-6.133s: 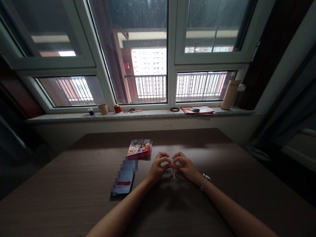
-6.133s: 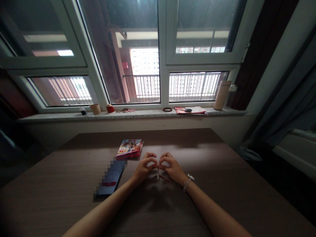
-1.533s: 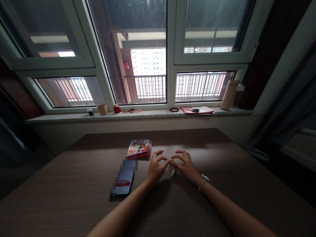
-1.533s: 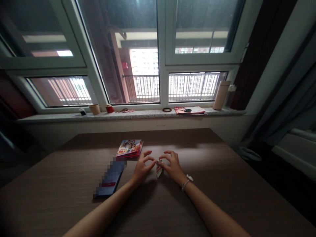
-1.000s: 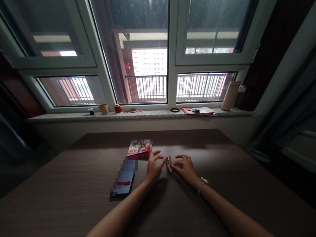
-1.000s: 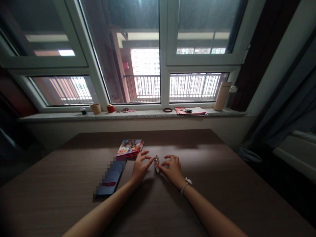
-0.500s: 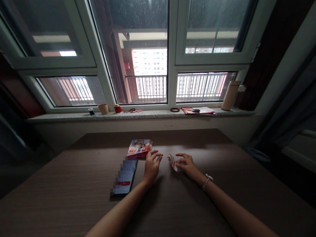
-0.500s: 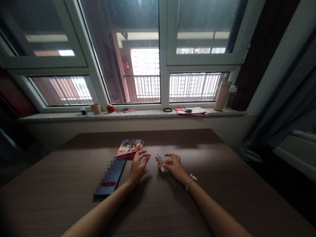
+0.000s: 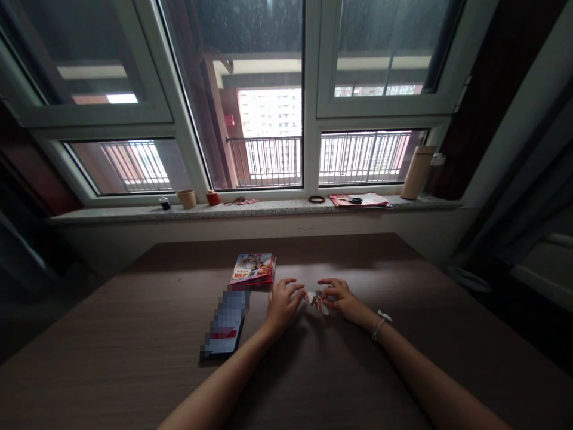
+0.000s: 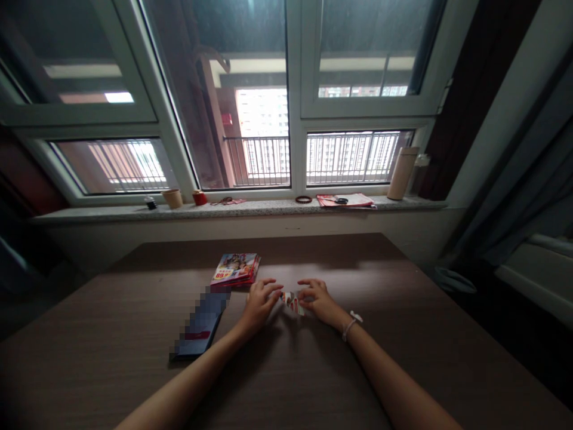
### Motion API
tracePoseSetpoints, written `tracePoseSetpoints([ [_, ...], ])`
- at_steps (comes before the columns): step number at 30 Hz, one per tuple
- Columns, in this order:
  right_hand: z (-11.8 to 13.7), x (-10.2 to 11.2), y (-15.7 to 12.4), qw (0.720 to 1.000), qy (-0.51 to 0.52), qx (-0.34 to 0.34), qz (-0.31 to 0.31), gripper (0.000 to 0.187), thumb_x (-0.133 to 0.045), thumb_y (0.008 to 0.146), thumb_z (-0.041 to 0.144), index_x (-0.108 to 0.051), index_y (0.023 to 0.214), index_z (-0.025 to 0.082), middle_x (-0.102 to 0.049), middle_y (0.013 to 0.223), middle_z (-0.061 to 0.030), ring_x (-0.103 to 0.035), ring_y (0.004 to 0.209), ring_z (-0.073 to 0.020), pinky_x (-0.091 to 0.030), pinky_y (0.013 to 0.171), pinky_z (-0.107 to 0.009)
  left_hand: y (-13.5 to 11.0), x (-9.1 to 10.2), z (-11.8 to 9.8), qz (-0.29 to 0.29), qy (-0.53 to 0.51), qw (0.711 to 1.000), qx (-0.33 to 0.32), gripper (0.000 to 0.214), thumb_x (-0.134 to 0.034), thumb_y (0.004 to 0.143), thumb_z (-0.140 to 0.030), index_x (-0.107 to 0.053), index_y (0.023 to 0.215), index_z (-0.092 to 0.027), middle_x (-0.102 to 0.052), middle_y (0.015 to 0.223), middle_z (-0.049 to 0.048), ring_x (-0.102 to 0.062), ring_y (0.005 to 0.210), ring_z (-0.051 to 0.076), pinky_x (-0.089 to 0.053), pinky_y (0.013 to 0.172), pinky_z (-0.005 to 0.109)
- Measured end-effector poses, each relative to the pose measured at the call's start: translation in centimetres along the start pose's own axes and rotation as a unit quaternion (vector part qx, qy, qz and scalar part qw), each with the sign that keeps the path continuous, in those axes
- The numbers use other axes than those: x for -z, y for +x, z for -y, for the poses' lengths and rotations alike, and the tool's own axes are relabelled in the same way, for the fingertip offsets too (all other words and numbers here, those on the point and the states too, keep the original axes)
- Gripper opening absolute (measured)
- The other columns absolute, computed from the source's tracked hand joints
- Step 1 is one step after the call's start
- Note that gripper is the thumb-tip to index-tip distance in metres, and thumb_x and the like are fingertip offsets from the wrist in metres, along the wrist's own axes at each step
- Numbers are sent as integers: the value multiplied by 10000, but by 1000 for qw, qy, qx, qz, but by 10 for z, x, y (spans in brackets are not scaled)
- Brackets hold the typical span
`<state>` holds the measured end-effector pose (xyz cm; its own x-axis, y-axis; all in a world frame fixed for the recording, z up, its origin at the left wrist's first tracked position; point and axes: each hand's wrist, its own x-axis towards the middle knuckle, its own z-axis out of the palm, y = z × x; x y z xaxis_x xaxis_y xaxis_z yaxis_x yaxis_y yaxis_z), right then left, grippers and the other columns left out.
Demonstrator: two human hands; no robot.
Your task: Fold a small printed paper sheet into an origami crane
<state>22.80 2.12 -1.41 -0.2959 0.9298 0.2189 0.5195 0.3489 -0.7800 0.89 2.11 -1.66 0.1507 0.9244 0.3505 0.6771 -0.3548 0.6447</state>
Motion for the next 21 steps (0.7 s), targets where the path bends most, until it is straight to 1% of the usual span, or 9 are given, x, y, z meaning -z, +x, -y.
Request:
tracePoseSetpoints([
  [4,-1,0,0,1000,-4,13,7,97,-644,762,314,-700,711,253,-575,1247,-37,-400,1227,-258,-267,1092,-460,-1,2,-4,34,12,999,1,162,-627,808,-398,-726,818,-270,-550,1268,44,-421,1194,298,-339,982,520],
  [6,-2,0,0,1000,0,10,-6,137,-626,780,353,-697,735,246,-596,1211,-50,-430,1203,-250,-288,1077,-451,-2,5,-7,34,10,999,2,132,-661,782,-372,-713,761,-253,-551,1270,44,-422,1199,300,-341,978,519],
  [8,-2,-1,1,1000,8,7,-27,195,-601,800,401,-696,755,236,-615,1167,-61,-465,1170,-244,-307,1062,-447,-1,7,-9,23,0,1000,6,128,-662,780,-345,-701,720,-239,-564,1254,49,-441,1185,291,-349,977,505],
  [10,-1,-2,2,999,16,7,-41,242,-598,804,446,-699,758,230,-625,1143,-67,-480,1155,-243,-315,1054,-443,0,8,-8,10,-18,1000,7,134,-655,783,-326,-693,699,-229,-584,1226,52,-465,1166,279,-353,985,488],
  [14,1,-8,2,999,17,11,-49,289,-638,766,516,-715,761,239,-628,1131,-60,-474,1156,-245,-314,1057,-428,3,7,-4,-7,-62,998,-4,164,-632,795,-325,-690,685,-219,-620,1175,61,-508,1139,262,-344,1016,467],
  [18,2,-13,3,999,24,-2,-45,337,-613,768,564,-736,743,252,-640,1118,-59,-456,1178,-259,-301,1065,-442,8,5,0,20,-110,994,-12,190,-644,781,-351,-694,650,-221,-658,1135,70,-551,1113,261,-351,1021,454],
  [21,2,-12,4,998,38,-6,-53,368,-618,746,596,-739,708,251,-655,1097,-62,-466,1173,-272,-308,1060,-458,11,4,2,35,-131,991,-18,204,-659,765,-397,-715,652,-236,-669,1149,61,-551,1122,268,-354,1022,458],
])
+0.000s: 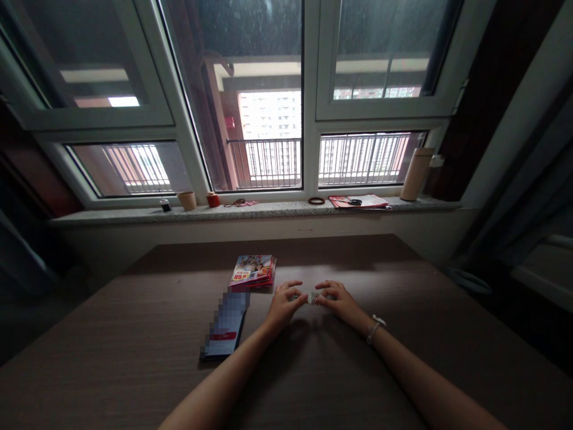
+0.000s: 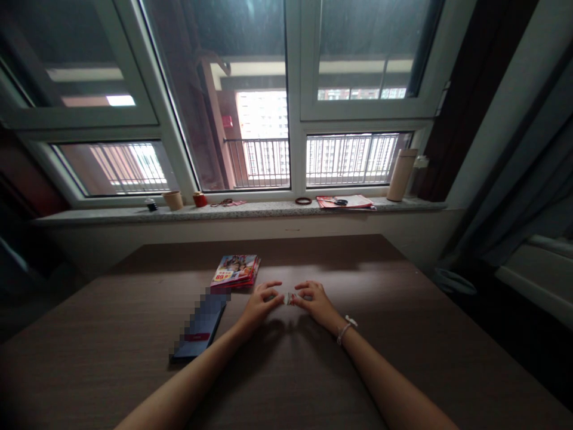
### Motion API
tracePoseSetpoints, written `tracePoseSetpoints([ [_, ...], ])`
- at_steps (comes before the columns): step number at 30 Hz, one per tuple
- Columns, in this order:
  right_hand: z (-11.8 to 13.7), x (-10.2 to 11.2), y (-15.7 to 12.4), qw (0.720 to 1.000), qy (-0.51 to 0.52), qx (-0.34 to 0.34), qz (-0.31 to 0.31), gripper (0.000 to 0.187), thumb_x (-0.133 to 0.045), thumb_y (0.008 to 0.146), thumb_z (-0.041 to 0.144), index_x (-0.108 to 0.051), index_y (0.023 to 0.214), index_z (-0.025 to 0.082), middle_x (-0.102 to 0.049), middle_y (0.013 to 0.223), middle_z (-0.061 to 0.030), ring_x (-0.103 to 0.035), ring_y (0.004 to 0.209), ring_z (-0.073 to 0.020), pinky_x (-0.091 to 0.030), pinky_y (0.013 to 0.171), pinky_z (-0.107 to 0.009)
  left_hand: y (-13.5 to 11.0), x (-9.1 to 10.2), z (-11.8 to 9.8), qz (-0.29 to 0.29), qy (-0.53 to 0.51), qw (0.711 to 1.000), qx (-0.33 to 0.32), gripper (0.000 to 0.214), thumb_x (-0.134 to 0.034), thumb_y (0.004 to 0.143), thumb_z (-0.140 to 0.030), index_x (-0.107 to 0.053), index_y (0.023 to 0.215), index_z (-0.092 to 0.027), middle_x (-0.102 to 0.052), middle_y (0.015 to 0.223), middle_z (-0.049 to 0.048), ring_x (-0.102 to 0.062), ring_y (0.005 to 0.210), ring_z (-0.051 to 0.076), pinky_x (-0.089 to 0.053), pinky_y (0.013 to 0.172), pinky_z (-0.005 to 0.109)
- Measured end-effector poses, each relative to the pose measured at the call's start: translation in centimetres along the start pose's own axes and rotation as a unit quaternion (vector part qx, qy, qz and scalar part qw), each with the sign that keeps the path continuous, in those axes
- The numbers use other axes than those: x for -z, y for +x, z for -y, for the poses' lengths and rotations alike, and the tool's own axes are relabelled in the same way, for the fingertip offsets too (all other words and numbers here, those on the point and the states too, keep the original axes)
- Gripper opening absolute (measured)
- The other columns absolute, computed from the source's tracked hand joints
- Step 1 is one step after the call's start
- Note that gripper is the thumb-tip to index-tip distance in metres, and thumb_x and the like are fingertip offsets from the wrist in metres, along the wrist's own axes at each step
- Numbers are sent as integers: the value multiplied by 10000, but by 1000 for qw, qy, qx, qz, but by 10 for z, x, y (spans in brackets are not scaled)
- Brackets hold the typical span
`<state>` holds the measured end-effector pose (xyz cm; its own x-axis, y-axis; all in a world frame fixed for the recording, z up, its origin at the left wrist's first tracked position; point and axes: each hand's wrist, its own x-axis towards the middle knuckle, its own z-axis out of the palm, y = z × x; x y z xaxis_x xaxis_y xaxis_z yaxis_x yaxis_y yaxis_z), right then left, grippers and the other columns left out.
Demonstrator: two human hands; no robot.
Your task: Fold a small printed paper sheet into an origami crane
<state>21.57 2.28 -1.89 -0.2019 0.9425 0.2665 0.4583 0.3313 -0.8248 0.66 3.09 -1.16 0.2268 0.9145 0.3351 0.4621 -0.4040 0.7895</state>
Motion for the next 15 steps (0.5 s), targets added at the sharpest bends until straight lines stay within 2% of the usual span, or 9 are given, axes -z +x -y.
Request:
tracePoseSetpoints([
  [6,3,1,2,1000,5,0,-7,395,-648,704,623,-759,756,248,-660,1101,-77,-490,1157,-287,-318,1053,-475,1,-2,4,0,-7,1000,9,236,-662,753,-446,-747,672,-241,-670,1175,59,-544,1141,275,-354,1034,462],
  [11,2,-1,3,1000,6,-5,-1,342,-668,697,598,-758,694,269,-672,1087,-61,-469,1188,-295,-293,1070,-489,1,-3,4,-8,-1,1000,12,210,-681,732,-452,-749,677,-261,-675,1172,46,-534,1154,284,-341,1052,481],
  [15,2,0,4,1000,17,-5,7,336,-684,686,587,-759,679,259,-675,1081,-66,-475,1185,-297,-280,1075,-494,1,-2,1,9,6,1000,18,181,-697,718,-433,-751,674,-266,-663,1200,38,-519,1169,292,-334,1061,493],
])
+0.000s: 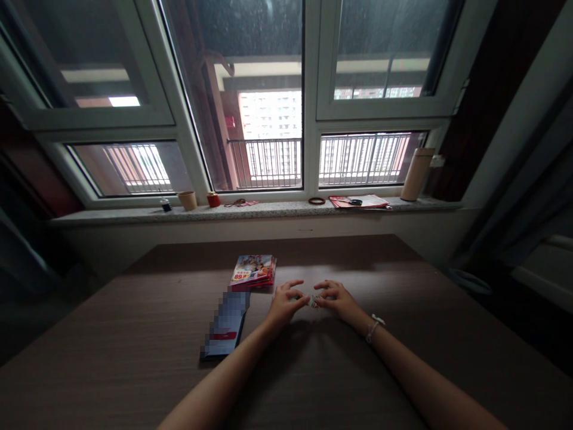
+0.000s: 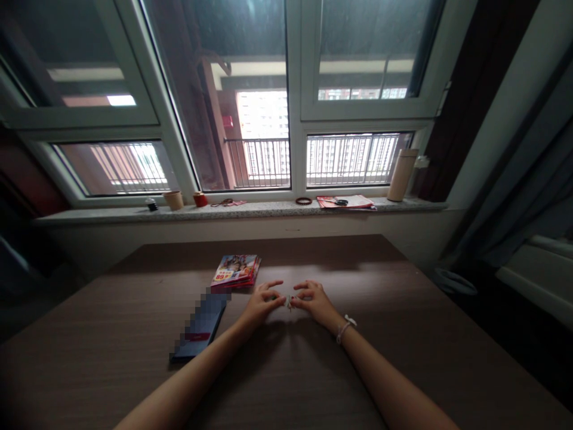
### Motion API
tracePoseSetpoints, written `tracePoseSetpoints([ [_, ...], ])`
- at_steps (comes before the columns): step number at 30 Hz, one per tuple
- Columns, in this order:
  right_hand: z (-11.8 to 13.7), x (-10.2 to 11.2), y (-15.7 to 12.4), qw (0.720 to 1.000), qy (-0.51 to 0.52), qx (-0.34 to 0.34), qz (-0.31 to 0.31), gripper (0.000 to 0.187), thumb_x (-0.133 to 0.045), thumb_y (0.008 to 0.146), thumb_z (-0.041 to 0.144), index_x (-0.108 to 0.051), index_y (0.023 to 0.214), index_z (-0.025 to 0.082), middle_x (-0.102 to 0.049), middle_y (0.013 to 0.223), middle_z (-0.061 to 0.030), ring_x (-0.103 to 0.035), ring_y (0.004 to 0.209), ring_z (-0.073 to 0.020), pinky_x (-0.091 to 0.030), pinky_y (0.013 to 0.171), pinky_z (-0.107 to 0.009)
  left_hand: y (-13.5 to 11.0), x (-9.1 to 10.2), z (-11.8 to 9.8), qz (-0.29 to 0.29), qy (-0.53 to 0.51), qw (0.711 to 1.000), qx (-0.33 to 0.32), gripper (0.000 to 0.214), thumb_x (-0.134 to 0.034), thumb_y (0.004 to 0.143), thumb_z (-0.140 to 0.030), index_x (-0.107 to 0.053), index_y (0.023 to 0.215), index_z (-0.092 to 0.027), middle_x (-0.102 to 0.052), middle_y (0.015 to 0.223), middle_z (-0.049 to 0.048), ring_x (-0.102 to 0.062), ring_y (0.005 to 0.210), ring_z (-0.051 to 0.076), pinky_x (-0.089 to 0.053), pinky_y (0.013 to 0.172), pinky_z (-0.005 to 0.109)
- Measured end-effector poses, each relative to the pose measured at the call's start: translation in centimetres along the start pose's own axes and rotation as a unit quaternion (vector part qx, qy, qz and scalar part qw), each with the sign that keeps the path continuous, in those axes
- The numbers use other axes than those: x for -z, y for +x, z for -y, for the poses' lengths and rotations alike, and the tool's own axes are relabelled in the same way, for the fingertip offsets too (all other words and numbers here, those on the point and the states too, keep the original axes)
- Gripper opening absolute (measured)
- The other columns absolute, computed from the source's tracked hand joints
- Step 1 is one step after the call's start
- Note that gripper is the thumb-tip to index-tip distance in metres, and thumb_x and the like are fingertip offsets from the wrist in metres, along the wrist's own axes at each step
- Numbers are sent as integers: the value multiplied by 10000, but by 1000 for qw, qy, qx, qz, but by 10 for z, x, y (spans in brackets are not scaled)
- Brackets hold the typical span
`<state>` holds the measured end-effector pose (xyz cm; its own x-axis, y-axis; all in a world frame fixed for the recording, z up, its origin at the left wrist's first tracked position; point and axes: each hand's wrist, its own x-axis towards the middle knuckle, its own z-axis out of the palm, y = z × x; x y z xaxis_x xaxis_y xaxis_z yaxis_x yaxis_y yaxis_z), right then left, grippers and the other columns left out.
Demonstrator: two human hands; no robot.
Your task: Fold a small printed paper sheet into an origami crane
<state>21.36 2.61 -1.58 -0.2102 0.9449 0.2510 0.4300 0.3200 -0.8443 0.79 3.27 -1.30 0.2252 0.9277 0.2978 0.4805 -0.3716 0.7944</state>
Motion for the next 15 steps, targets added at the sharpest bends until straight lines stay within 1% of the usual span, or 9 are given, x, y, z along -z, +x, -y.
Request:
tracePoseSetpoints([
  [7,2,2,0,1000,14,-9,17,358,-691,667,598,-748,646,246,-677,1086,-66,-466,1199,-312,-278,1069,-518,1,2,-1,3,-36,999,9,171,-711,718,-383,-738,625,-242,-671,1164,62,-548,1142,301,-352,1050,504],
  [10,0,3,2,999,22,-10,27,388,-695,647,619,-738,622,234,-679,1081,-71,-463,1201,-322,-262,1073,-527,0,3,-2,5,-54,998,13,176,-721,707,-394,-743,620,-243,-667,1163,69,-541,1141,312,-357,1038,515],
  [15,-3,5,5,998,31,-21,57,404,-708,631,615,-744,650,212,-669,1104,-86,-426,1234,-335,-218,1092,-511,-1,5,-6,19,-75,996,42,213,-721,681,-428,-756,634,-223,-644,1189,80,-499,1168,313,-306,1075,499],
])
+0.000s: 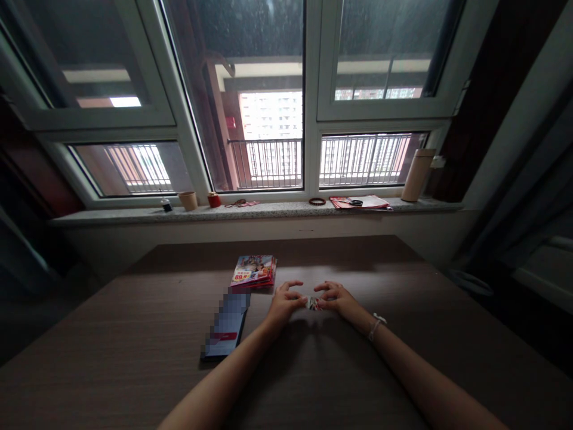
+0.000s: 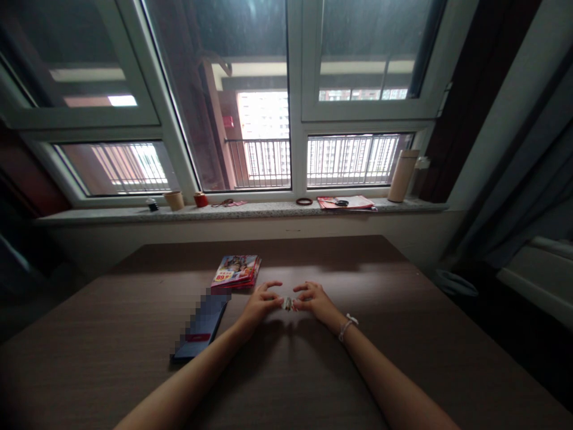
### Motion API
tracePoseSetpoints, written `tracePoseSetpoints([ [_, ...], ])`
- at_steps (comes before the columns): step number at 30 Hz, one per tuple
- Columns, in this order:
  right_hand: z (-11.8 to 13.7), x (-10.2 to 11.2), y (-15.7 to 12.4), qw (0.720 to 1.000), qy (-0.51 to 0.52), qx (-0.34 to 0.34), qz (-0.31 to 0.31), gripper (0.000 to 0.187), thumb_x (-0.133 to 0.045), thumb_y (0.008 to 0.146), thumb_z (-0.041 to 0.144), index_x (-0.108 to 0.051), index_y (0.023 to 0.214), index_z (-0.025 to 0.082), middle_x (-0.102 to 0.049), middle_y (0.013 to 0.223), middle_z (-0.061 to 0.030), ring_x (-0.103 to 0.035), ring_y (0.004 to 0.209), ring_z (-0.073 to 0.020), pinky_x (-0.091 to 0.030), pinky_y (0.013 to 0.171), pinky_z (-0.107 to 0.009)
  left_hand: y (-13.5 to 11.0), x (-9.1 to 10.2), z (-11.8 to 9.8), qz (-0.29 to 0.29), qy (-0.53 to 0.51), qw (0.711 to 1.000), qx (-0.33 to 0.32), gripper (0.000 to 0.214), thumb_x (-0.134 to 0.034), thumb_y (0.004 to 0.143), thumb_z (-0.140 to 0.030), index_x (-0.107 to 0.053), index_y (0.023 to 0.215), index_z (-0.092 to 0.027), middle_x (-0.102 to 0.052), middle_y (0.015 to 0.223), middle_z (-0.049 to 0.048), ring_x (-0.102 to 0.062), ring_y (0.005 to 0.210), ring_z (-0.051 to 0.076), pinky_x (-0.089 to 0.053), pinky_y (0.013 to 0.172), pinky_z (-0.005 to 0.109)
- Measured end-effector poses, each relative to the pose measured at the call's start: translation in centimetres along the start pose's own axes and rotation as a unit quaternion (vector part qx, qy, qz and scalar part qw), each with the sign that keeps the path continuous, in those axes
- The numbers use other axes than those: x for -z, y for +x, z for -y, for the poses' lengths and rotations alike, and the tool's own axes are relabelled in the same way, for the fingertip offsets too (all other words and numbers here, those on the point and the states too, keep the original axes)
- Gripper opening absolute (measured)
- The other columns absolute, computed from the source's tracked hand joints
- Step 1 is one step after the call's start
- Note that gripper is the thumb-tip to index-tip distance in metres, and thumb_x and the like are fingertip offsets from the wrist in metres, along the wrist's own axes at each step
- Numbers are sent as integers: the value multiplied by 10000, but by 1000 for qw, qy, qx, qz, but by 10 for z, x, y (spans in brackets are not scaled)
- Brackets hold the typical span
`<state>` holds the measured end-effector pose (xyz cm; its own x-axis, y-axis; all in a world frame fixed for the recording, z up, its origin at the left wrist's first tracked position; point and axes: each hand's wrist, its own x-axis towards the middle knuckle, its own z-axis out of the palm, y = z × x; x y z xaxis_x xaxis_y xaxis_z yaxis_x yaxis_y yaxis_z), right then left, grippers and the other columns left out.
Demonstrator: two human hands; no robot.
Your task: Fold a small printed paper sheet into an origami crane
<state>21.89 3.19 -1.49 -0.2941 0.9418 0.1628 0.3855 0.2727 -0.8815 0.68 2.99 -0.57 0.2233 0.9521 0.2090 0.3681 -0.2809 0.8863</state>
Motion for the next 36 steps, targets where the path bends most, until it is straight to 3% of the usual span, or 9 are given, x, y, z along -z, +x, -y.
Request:
tracePoseSetpoints([
  [10,-2,2,1,1000,22,6,-14,400,-696,644,608,-754,679,213,-654,1091,-98,-471,1152,-307,-216,1079,-494,-2,0,2,-22,-34,999,22,227,-688,702,-407,-738,613,-204,-610,1229,68,-494,1182,293,-345,1063,443],
  [18,5,10,-1,999,30,0,15,320,-723,630,518,-727,598,200,-640,1087,-100,-494,1111,-297,-229,1062,-487,2,-1,2,-9,25,1000,9,127,-712,686,-310,-744,601,-222,-636,1194,64,-505,1179,301,-322,1067,472],
  [26,8,5,-2,995,88,-25,-36,309,-706,633,497,-733,633,189,-596,1116,-101,-489,1086,-277,-323,995,-437,-2,-3,0,-63,1,998,28,169,-679,732,-343,-758,661,-211,-614,1222,69,-511,1168,293,-343,1056,476],
  [33,6,12,0,994,102,-37,14,284,-760,559,453,-695,546,177,-612,1007,-81,-532,938,-236,-361,942,-410,2,2,-5,-15,36,999,1,141,-733,670,-334,-745,585,-221,-639,1189,80,-508,1165,307,-322,1058,484],
  [36,6,13,0,994,104,-42,9,283,-767,556,452,-695,552,178,-606,1021,-77,-527,944,-236,-364,938,-409,2,3,-7,-13,40,999,0,123,-739,665,-320,-745,583,-227,-646,1179,72,-510,1162,298,-320,1063,471],
])
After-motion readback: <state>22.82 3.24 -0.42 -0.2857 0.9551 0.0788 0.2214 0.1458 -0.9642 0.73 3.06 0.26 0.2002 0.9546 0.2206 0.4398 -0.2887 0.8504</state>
